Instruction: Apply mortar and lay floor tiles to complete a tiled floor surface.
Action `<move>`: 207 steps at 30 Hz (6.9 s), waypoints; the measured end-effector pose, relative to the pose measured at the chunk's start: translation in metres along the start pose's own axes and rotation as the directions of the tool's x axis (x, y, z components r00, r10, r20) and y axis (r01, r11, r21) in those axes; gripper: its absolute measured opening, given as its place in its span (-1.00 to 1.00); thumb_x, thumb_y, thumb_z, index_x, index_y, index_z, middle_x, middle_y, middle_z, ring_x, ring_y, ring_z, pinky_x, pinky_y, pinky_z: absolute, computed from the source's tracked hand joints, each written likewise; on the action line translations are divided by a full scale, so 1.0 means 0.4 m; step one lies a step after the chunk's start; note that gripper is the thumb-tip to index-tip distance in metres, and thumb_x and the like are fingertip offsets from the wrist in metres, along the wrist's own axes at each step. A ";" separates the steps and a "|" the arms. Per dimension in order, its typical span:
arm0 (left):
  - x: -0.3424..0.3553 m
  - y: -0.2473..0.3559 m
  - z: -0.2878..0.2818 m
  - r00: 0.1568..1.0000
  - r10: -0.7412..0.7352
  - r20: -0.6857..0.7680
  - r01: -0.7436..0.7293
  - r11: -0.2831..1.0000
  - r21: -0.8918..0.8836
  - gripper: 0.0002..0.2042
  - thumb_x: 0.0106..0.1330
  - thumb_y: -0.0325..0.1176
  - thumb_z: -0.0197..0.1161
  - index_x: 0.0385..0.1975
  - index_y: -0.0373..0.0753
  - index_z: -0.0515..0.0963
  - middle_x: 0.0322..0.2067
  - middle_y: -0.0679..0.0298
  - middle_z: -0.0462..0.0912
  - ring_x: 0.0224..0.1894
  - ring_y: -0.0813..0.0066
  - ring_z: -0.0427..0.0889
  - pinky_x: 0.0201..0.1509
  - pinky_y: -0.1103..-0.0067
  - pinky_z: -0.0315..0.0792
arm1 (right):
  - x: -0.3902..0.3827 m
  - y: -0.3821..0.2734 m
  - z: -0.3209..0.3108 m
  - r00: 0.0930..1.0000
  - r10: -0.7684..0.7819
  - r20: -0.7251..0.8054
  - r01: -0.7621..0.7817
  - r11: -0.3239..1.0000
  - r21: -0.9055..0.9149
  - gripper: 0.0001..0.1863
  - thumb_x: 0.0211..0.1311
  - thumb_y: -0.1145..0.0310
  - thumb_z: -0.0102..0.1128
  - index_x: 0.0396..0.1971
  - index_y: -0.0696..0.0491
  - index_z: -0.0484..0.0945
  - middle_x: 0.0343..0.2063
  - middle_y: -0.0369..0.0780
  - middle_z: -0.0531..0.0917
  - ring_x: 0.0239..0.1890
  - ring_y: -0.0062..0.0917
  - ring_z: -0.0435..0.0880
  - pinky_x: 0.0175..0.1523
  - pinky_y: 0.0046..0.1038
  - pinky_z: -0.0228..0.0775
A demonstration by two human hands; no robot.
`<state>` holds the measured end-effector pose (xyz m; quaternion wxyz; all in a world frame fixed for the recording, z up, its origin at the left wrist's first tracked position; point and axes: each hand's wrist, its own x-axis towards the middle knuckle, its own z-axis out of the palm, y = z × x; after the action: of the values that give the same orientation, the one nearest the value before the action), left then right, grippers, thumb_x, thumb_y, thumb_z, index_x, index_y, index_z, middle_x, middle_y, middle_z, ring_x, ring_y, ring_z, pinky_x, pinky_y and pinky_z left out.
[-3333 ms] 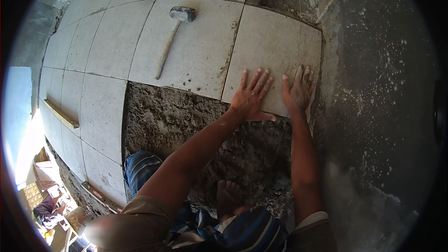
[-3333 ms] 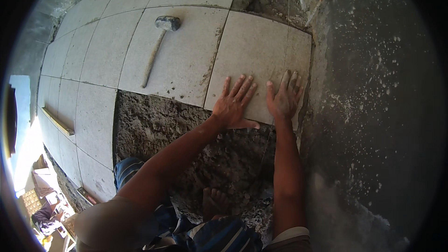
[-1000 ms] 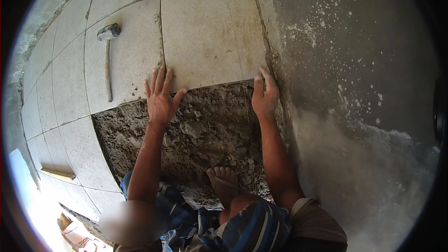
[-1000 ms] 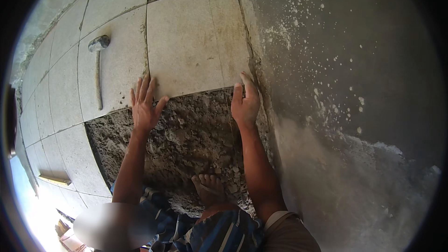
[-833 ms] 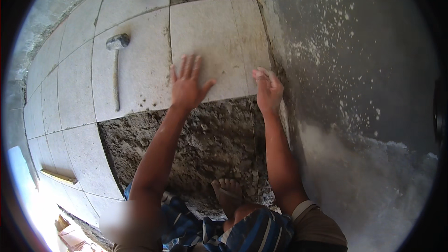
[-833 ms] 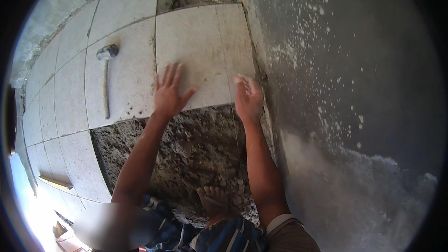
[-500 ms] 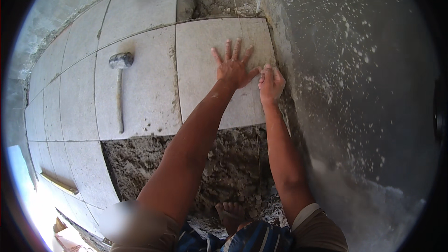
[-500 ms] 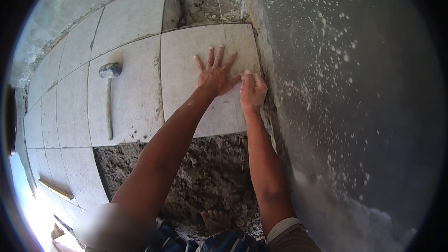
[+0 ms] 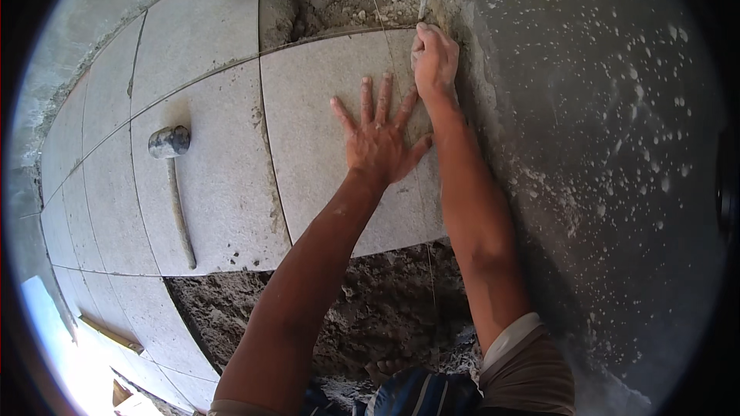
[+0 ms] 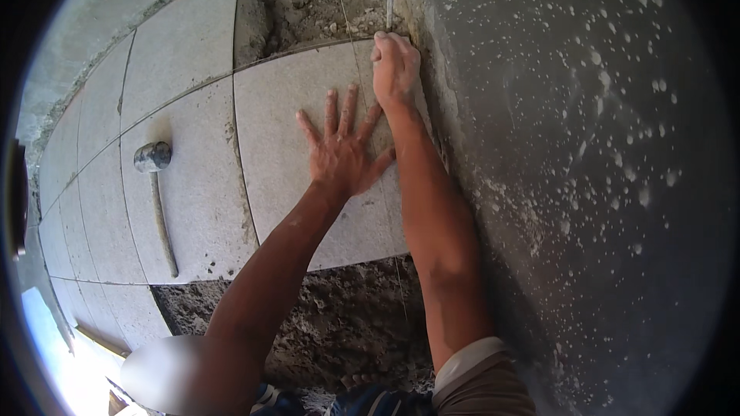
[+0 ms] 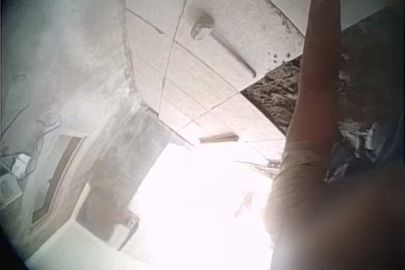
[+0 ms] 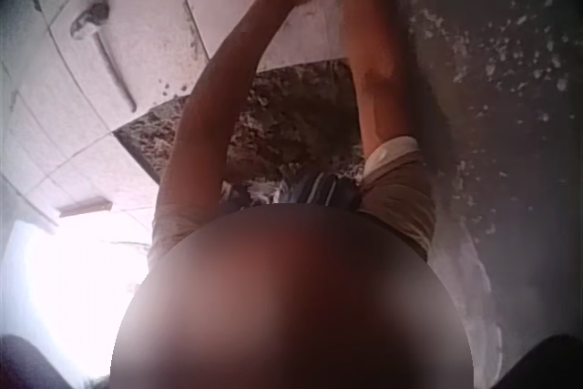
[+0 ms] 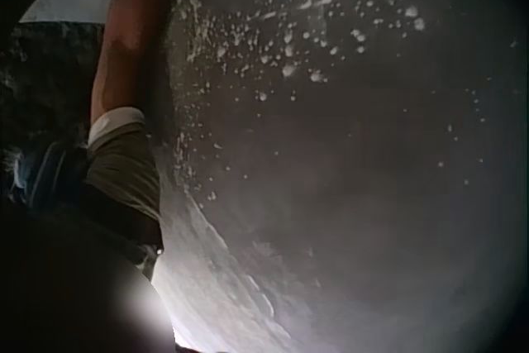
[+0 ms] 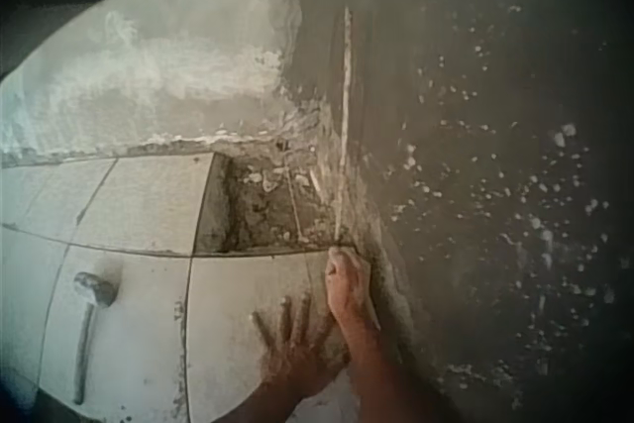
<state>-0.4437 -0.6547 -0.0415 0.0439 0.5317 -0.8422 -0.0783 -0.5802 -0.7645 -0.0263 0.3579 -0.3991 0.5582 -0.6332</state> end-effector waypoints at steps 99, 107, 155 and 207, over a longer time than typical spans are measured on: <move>0.109 -0.032 -0.004 0.999 -0.034 0.040 0.033 0.999 0.043 0.31 0.03 0.57 0.22 0.60 -0.34 -0.08 0.63 0.09 -0.11 0.67 0.13 -0.19 0.44 -0.47 -0.42 | 0.059 0.042 0.094 0.990 0.027 0.138 -0.074 0.934 0.349 -0.56 0.40 0.20 0.06 -0.71 0.01 0.31 -0.72 -0.39 0.33 -0.67 -0.66 0.24 -0.52 -0.43 0.01; 0.103 -0.027 -0.007 0.999 -0.028 0.018 0.028 0.999 0.025 0.28 0.06 0.57 0.20 0.59 -0.34 -0.05 0.63 0.10 -0.12 0.68 0.15 -0.22 0.44 -0.48 -0.41 | 0.092 -0.022 0.099 0.985 -0.124 0.118 0.050 0.867 0.496 -0.56 0.37 0.19 0.09 -0.71 0.05 0.33 -0.76 -0.37 0.28 -0.72 -0.60 0.22 -0.56 -0.41 0.05; 0.101 -0.008 0.013 0.998 -0.054 0.032 0.051 0.997 0.066 0.21 0.07 0.59 0.14 0.63 -0.10 -0.02 0.65 0.11 -0.18 0.68 0.07 -0.31 0.37 -0.51 -0.49 | -0.097 0.085 -0.052 0.920 -0.088 0.382 0.392 0.260 -0.882 -0.34 0.59 0.09 -0.18 0.49 0.23 0.21 0.52 0.07 0.21 0.61 -0.08 0.02 0.64 -0.05 -0.19; -0.733 -0.330 -0.078 0.973 0.066 -0.222 -0.084 0.994 -0.072 -0.66 0.34 -0.15 0.38 0.08 0.00 0.67 0.38 0.32 0.44 0.51 0.22 0.27 0.54 0.22 0.22 | -0.888 -0.104 -0.364 0.959 0.137 0.249 0.172 0.416 -0.893 -0.32 0.51 0.13 0.07 0.48 0.18 0.26 0.50 0.03 0.26 0.59 -0.10 0.12 0.57 -0.17 0.11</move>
<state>-0.1951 -0.4484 -0.0317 0.1611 0.5028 -0.8477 -0.0516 -0.5613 -0.3789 -0.0310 0.1545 -0.6208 0.7495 -0.1702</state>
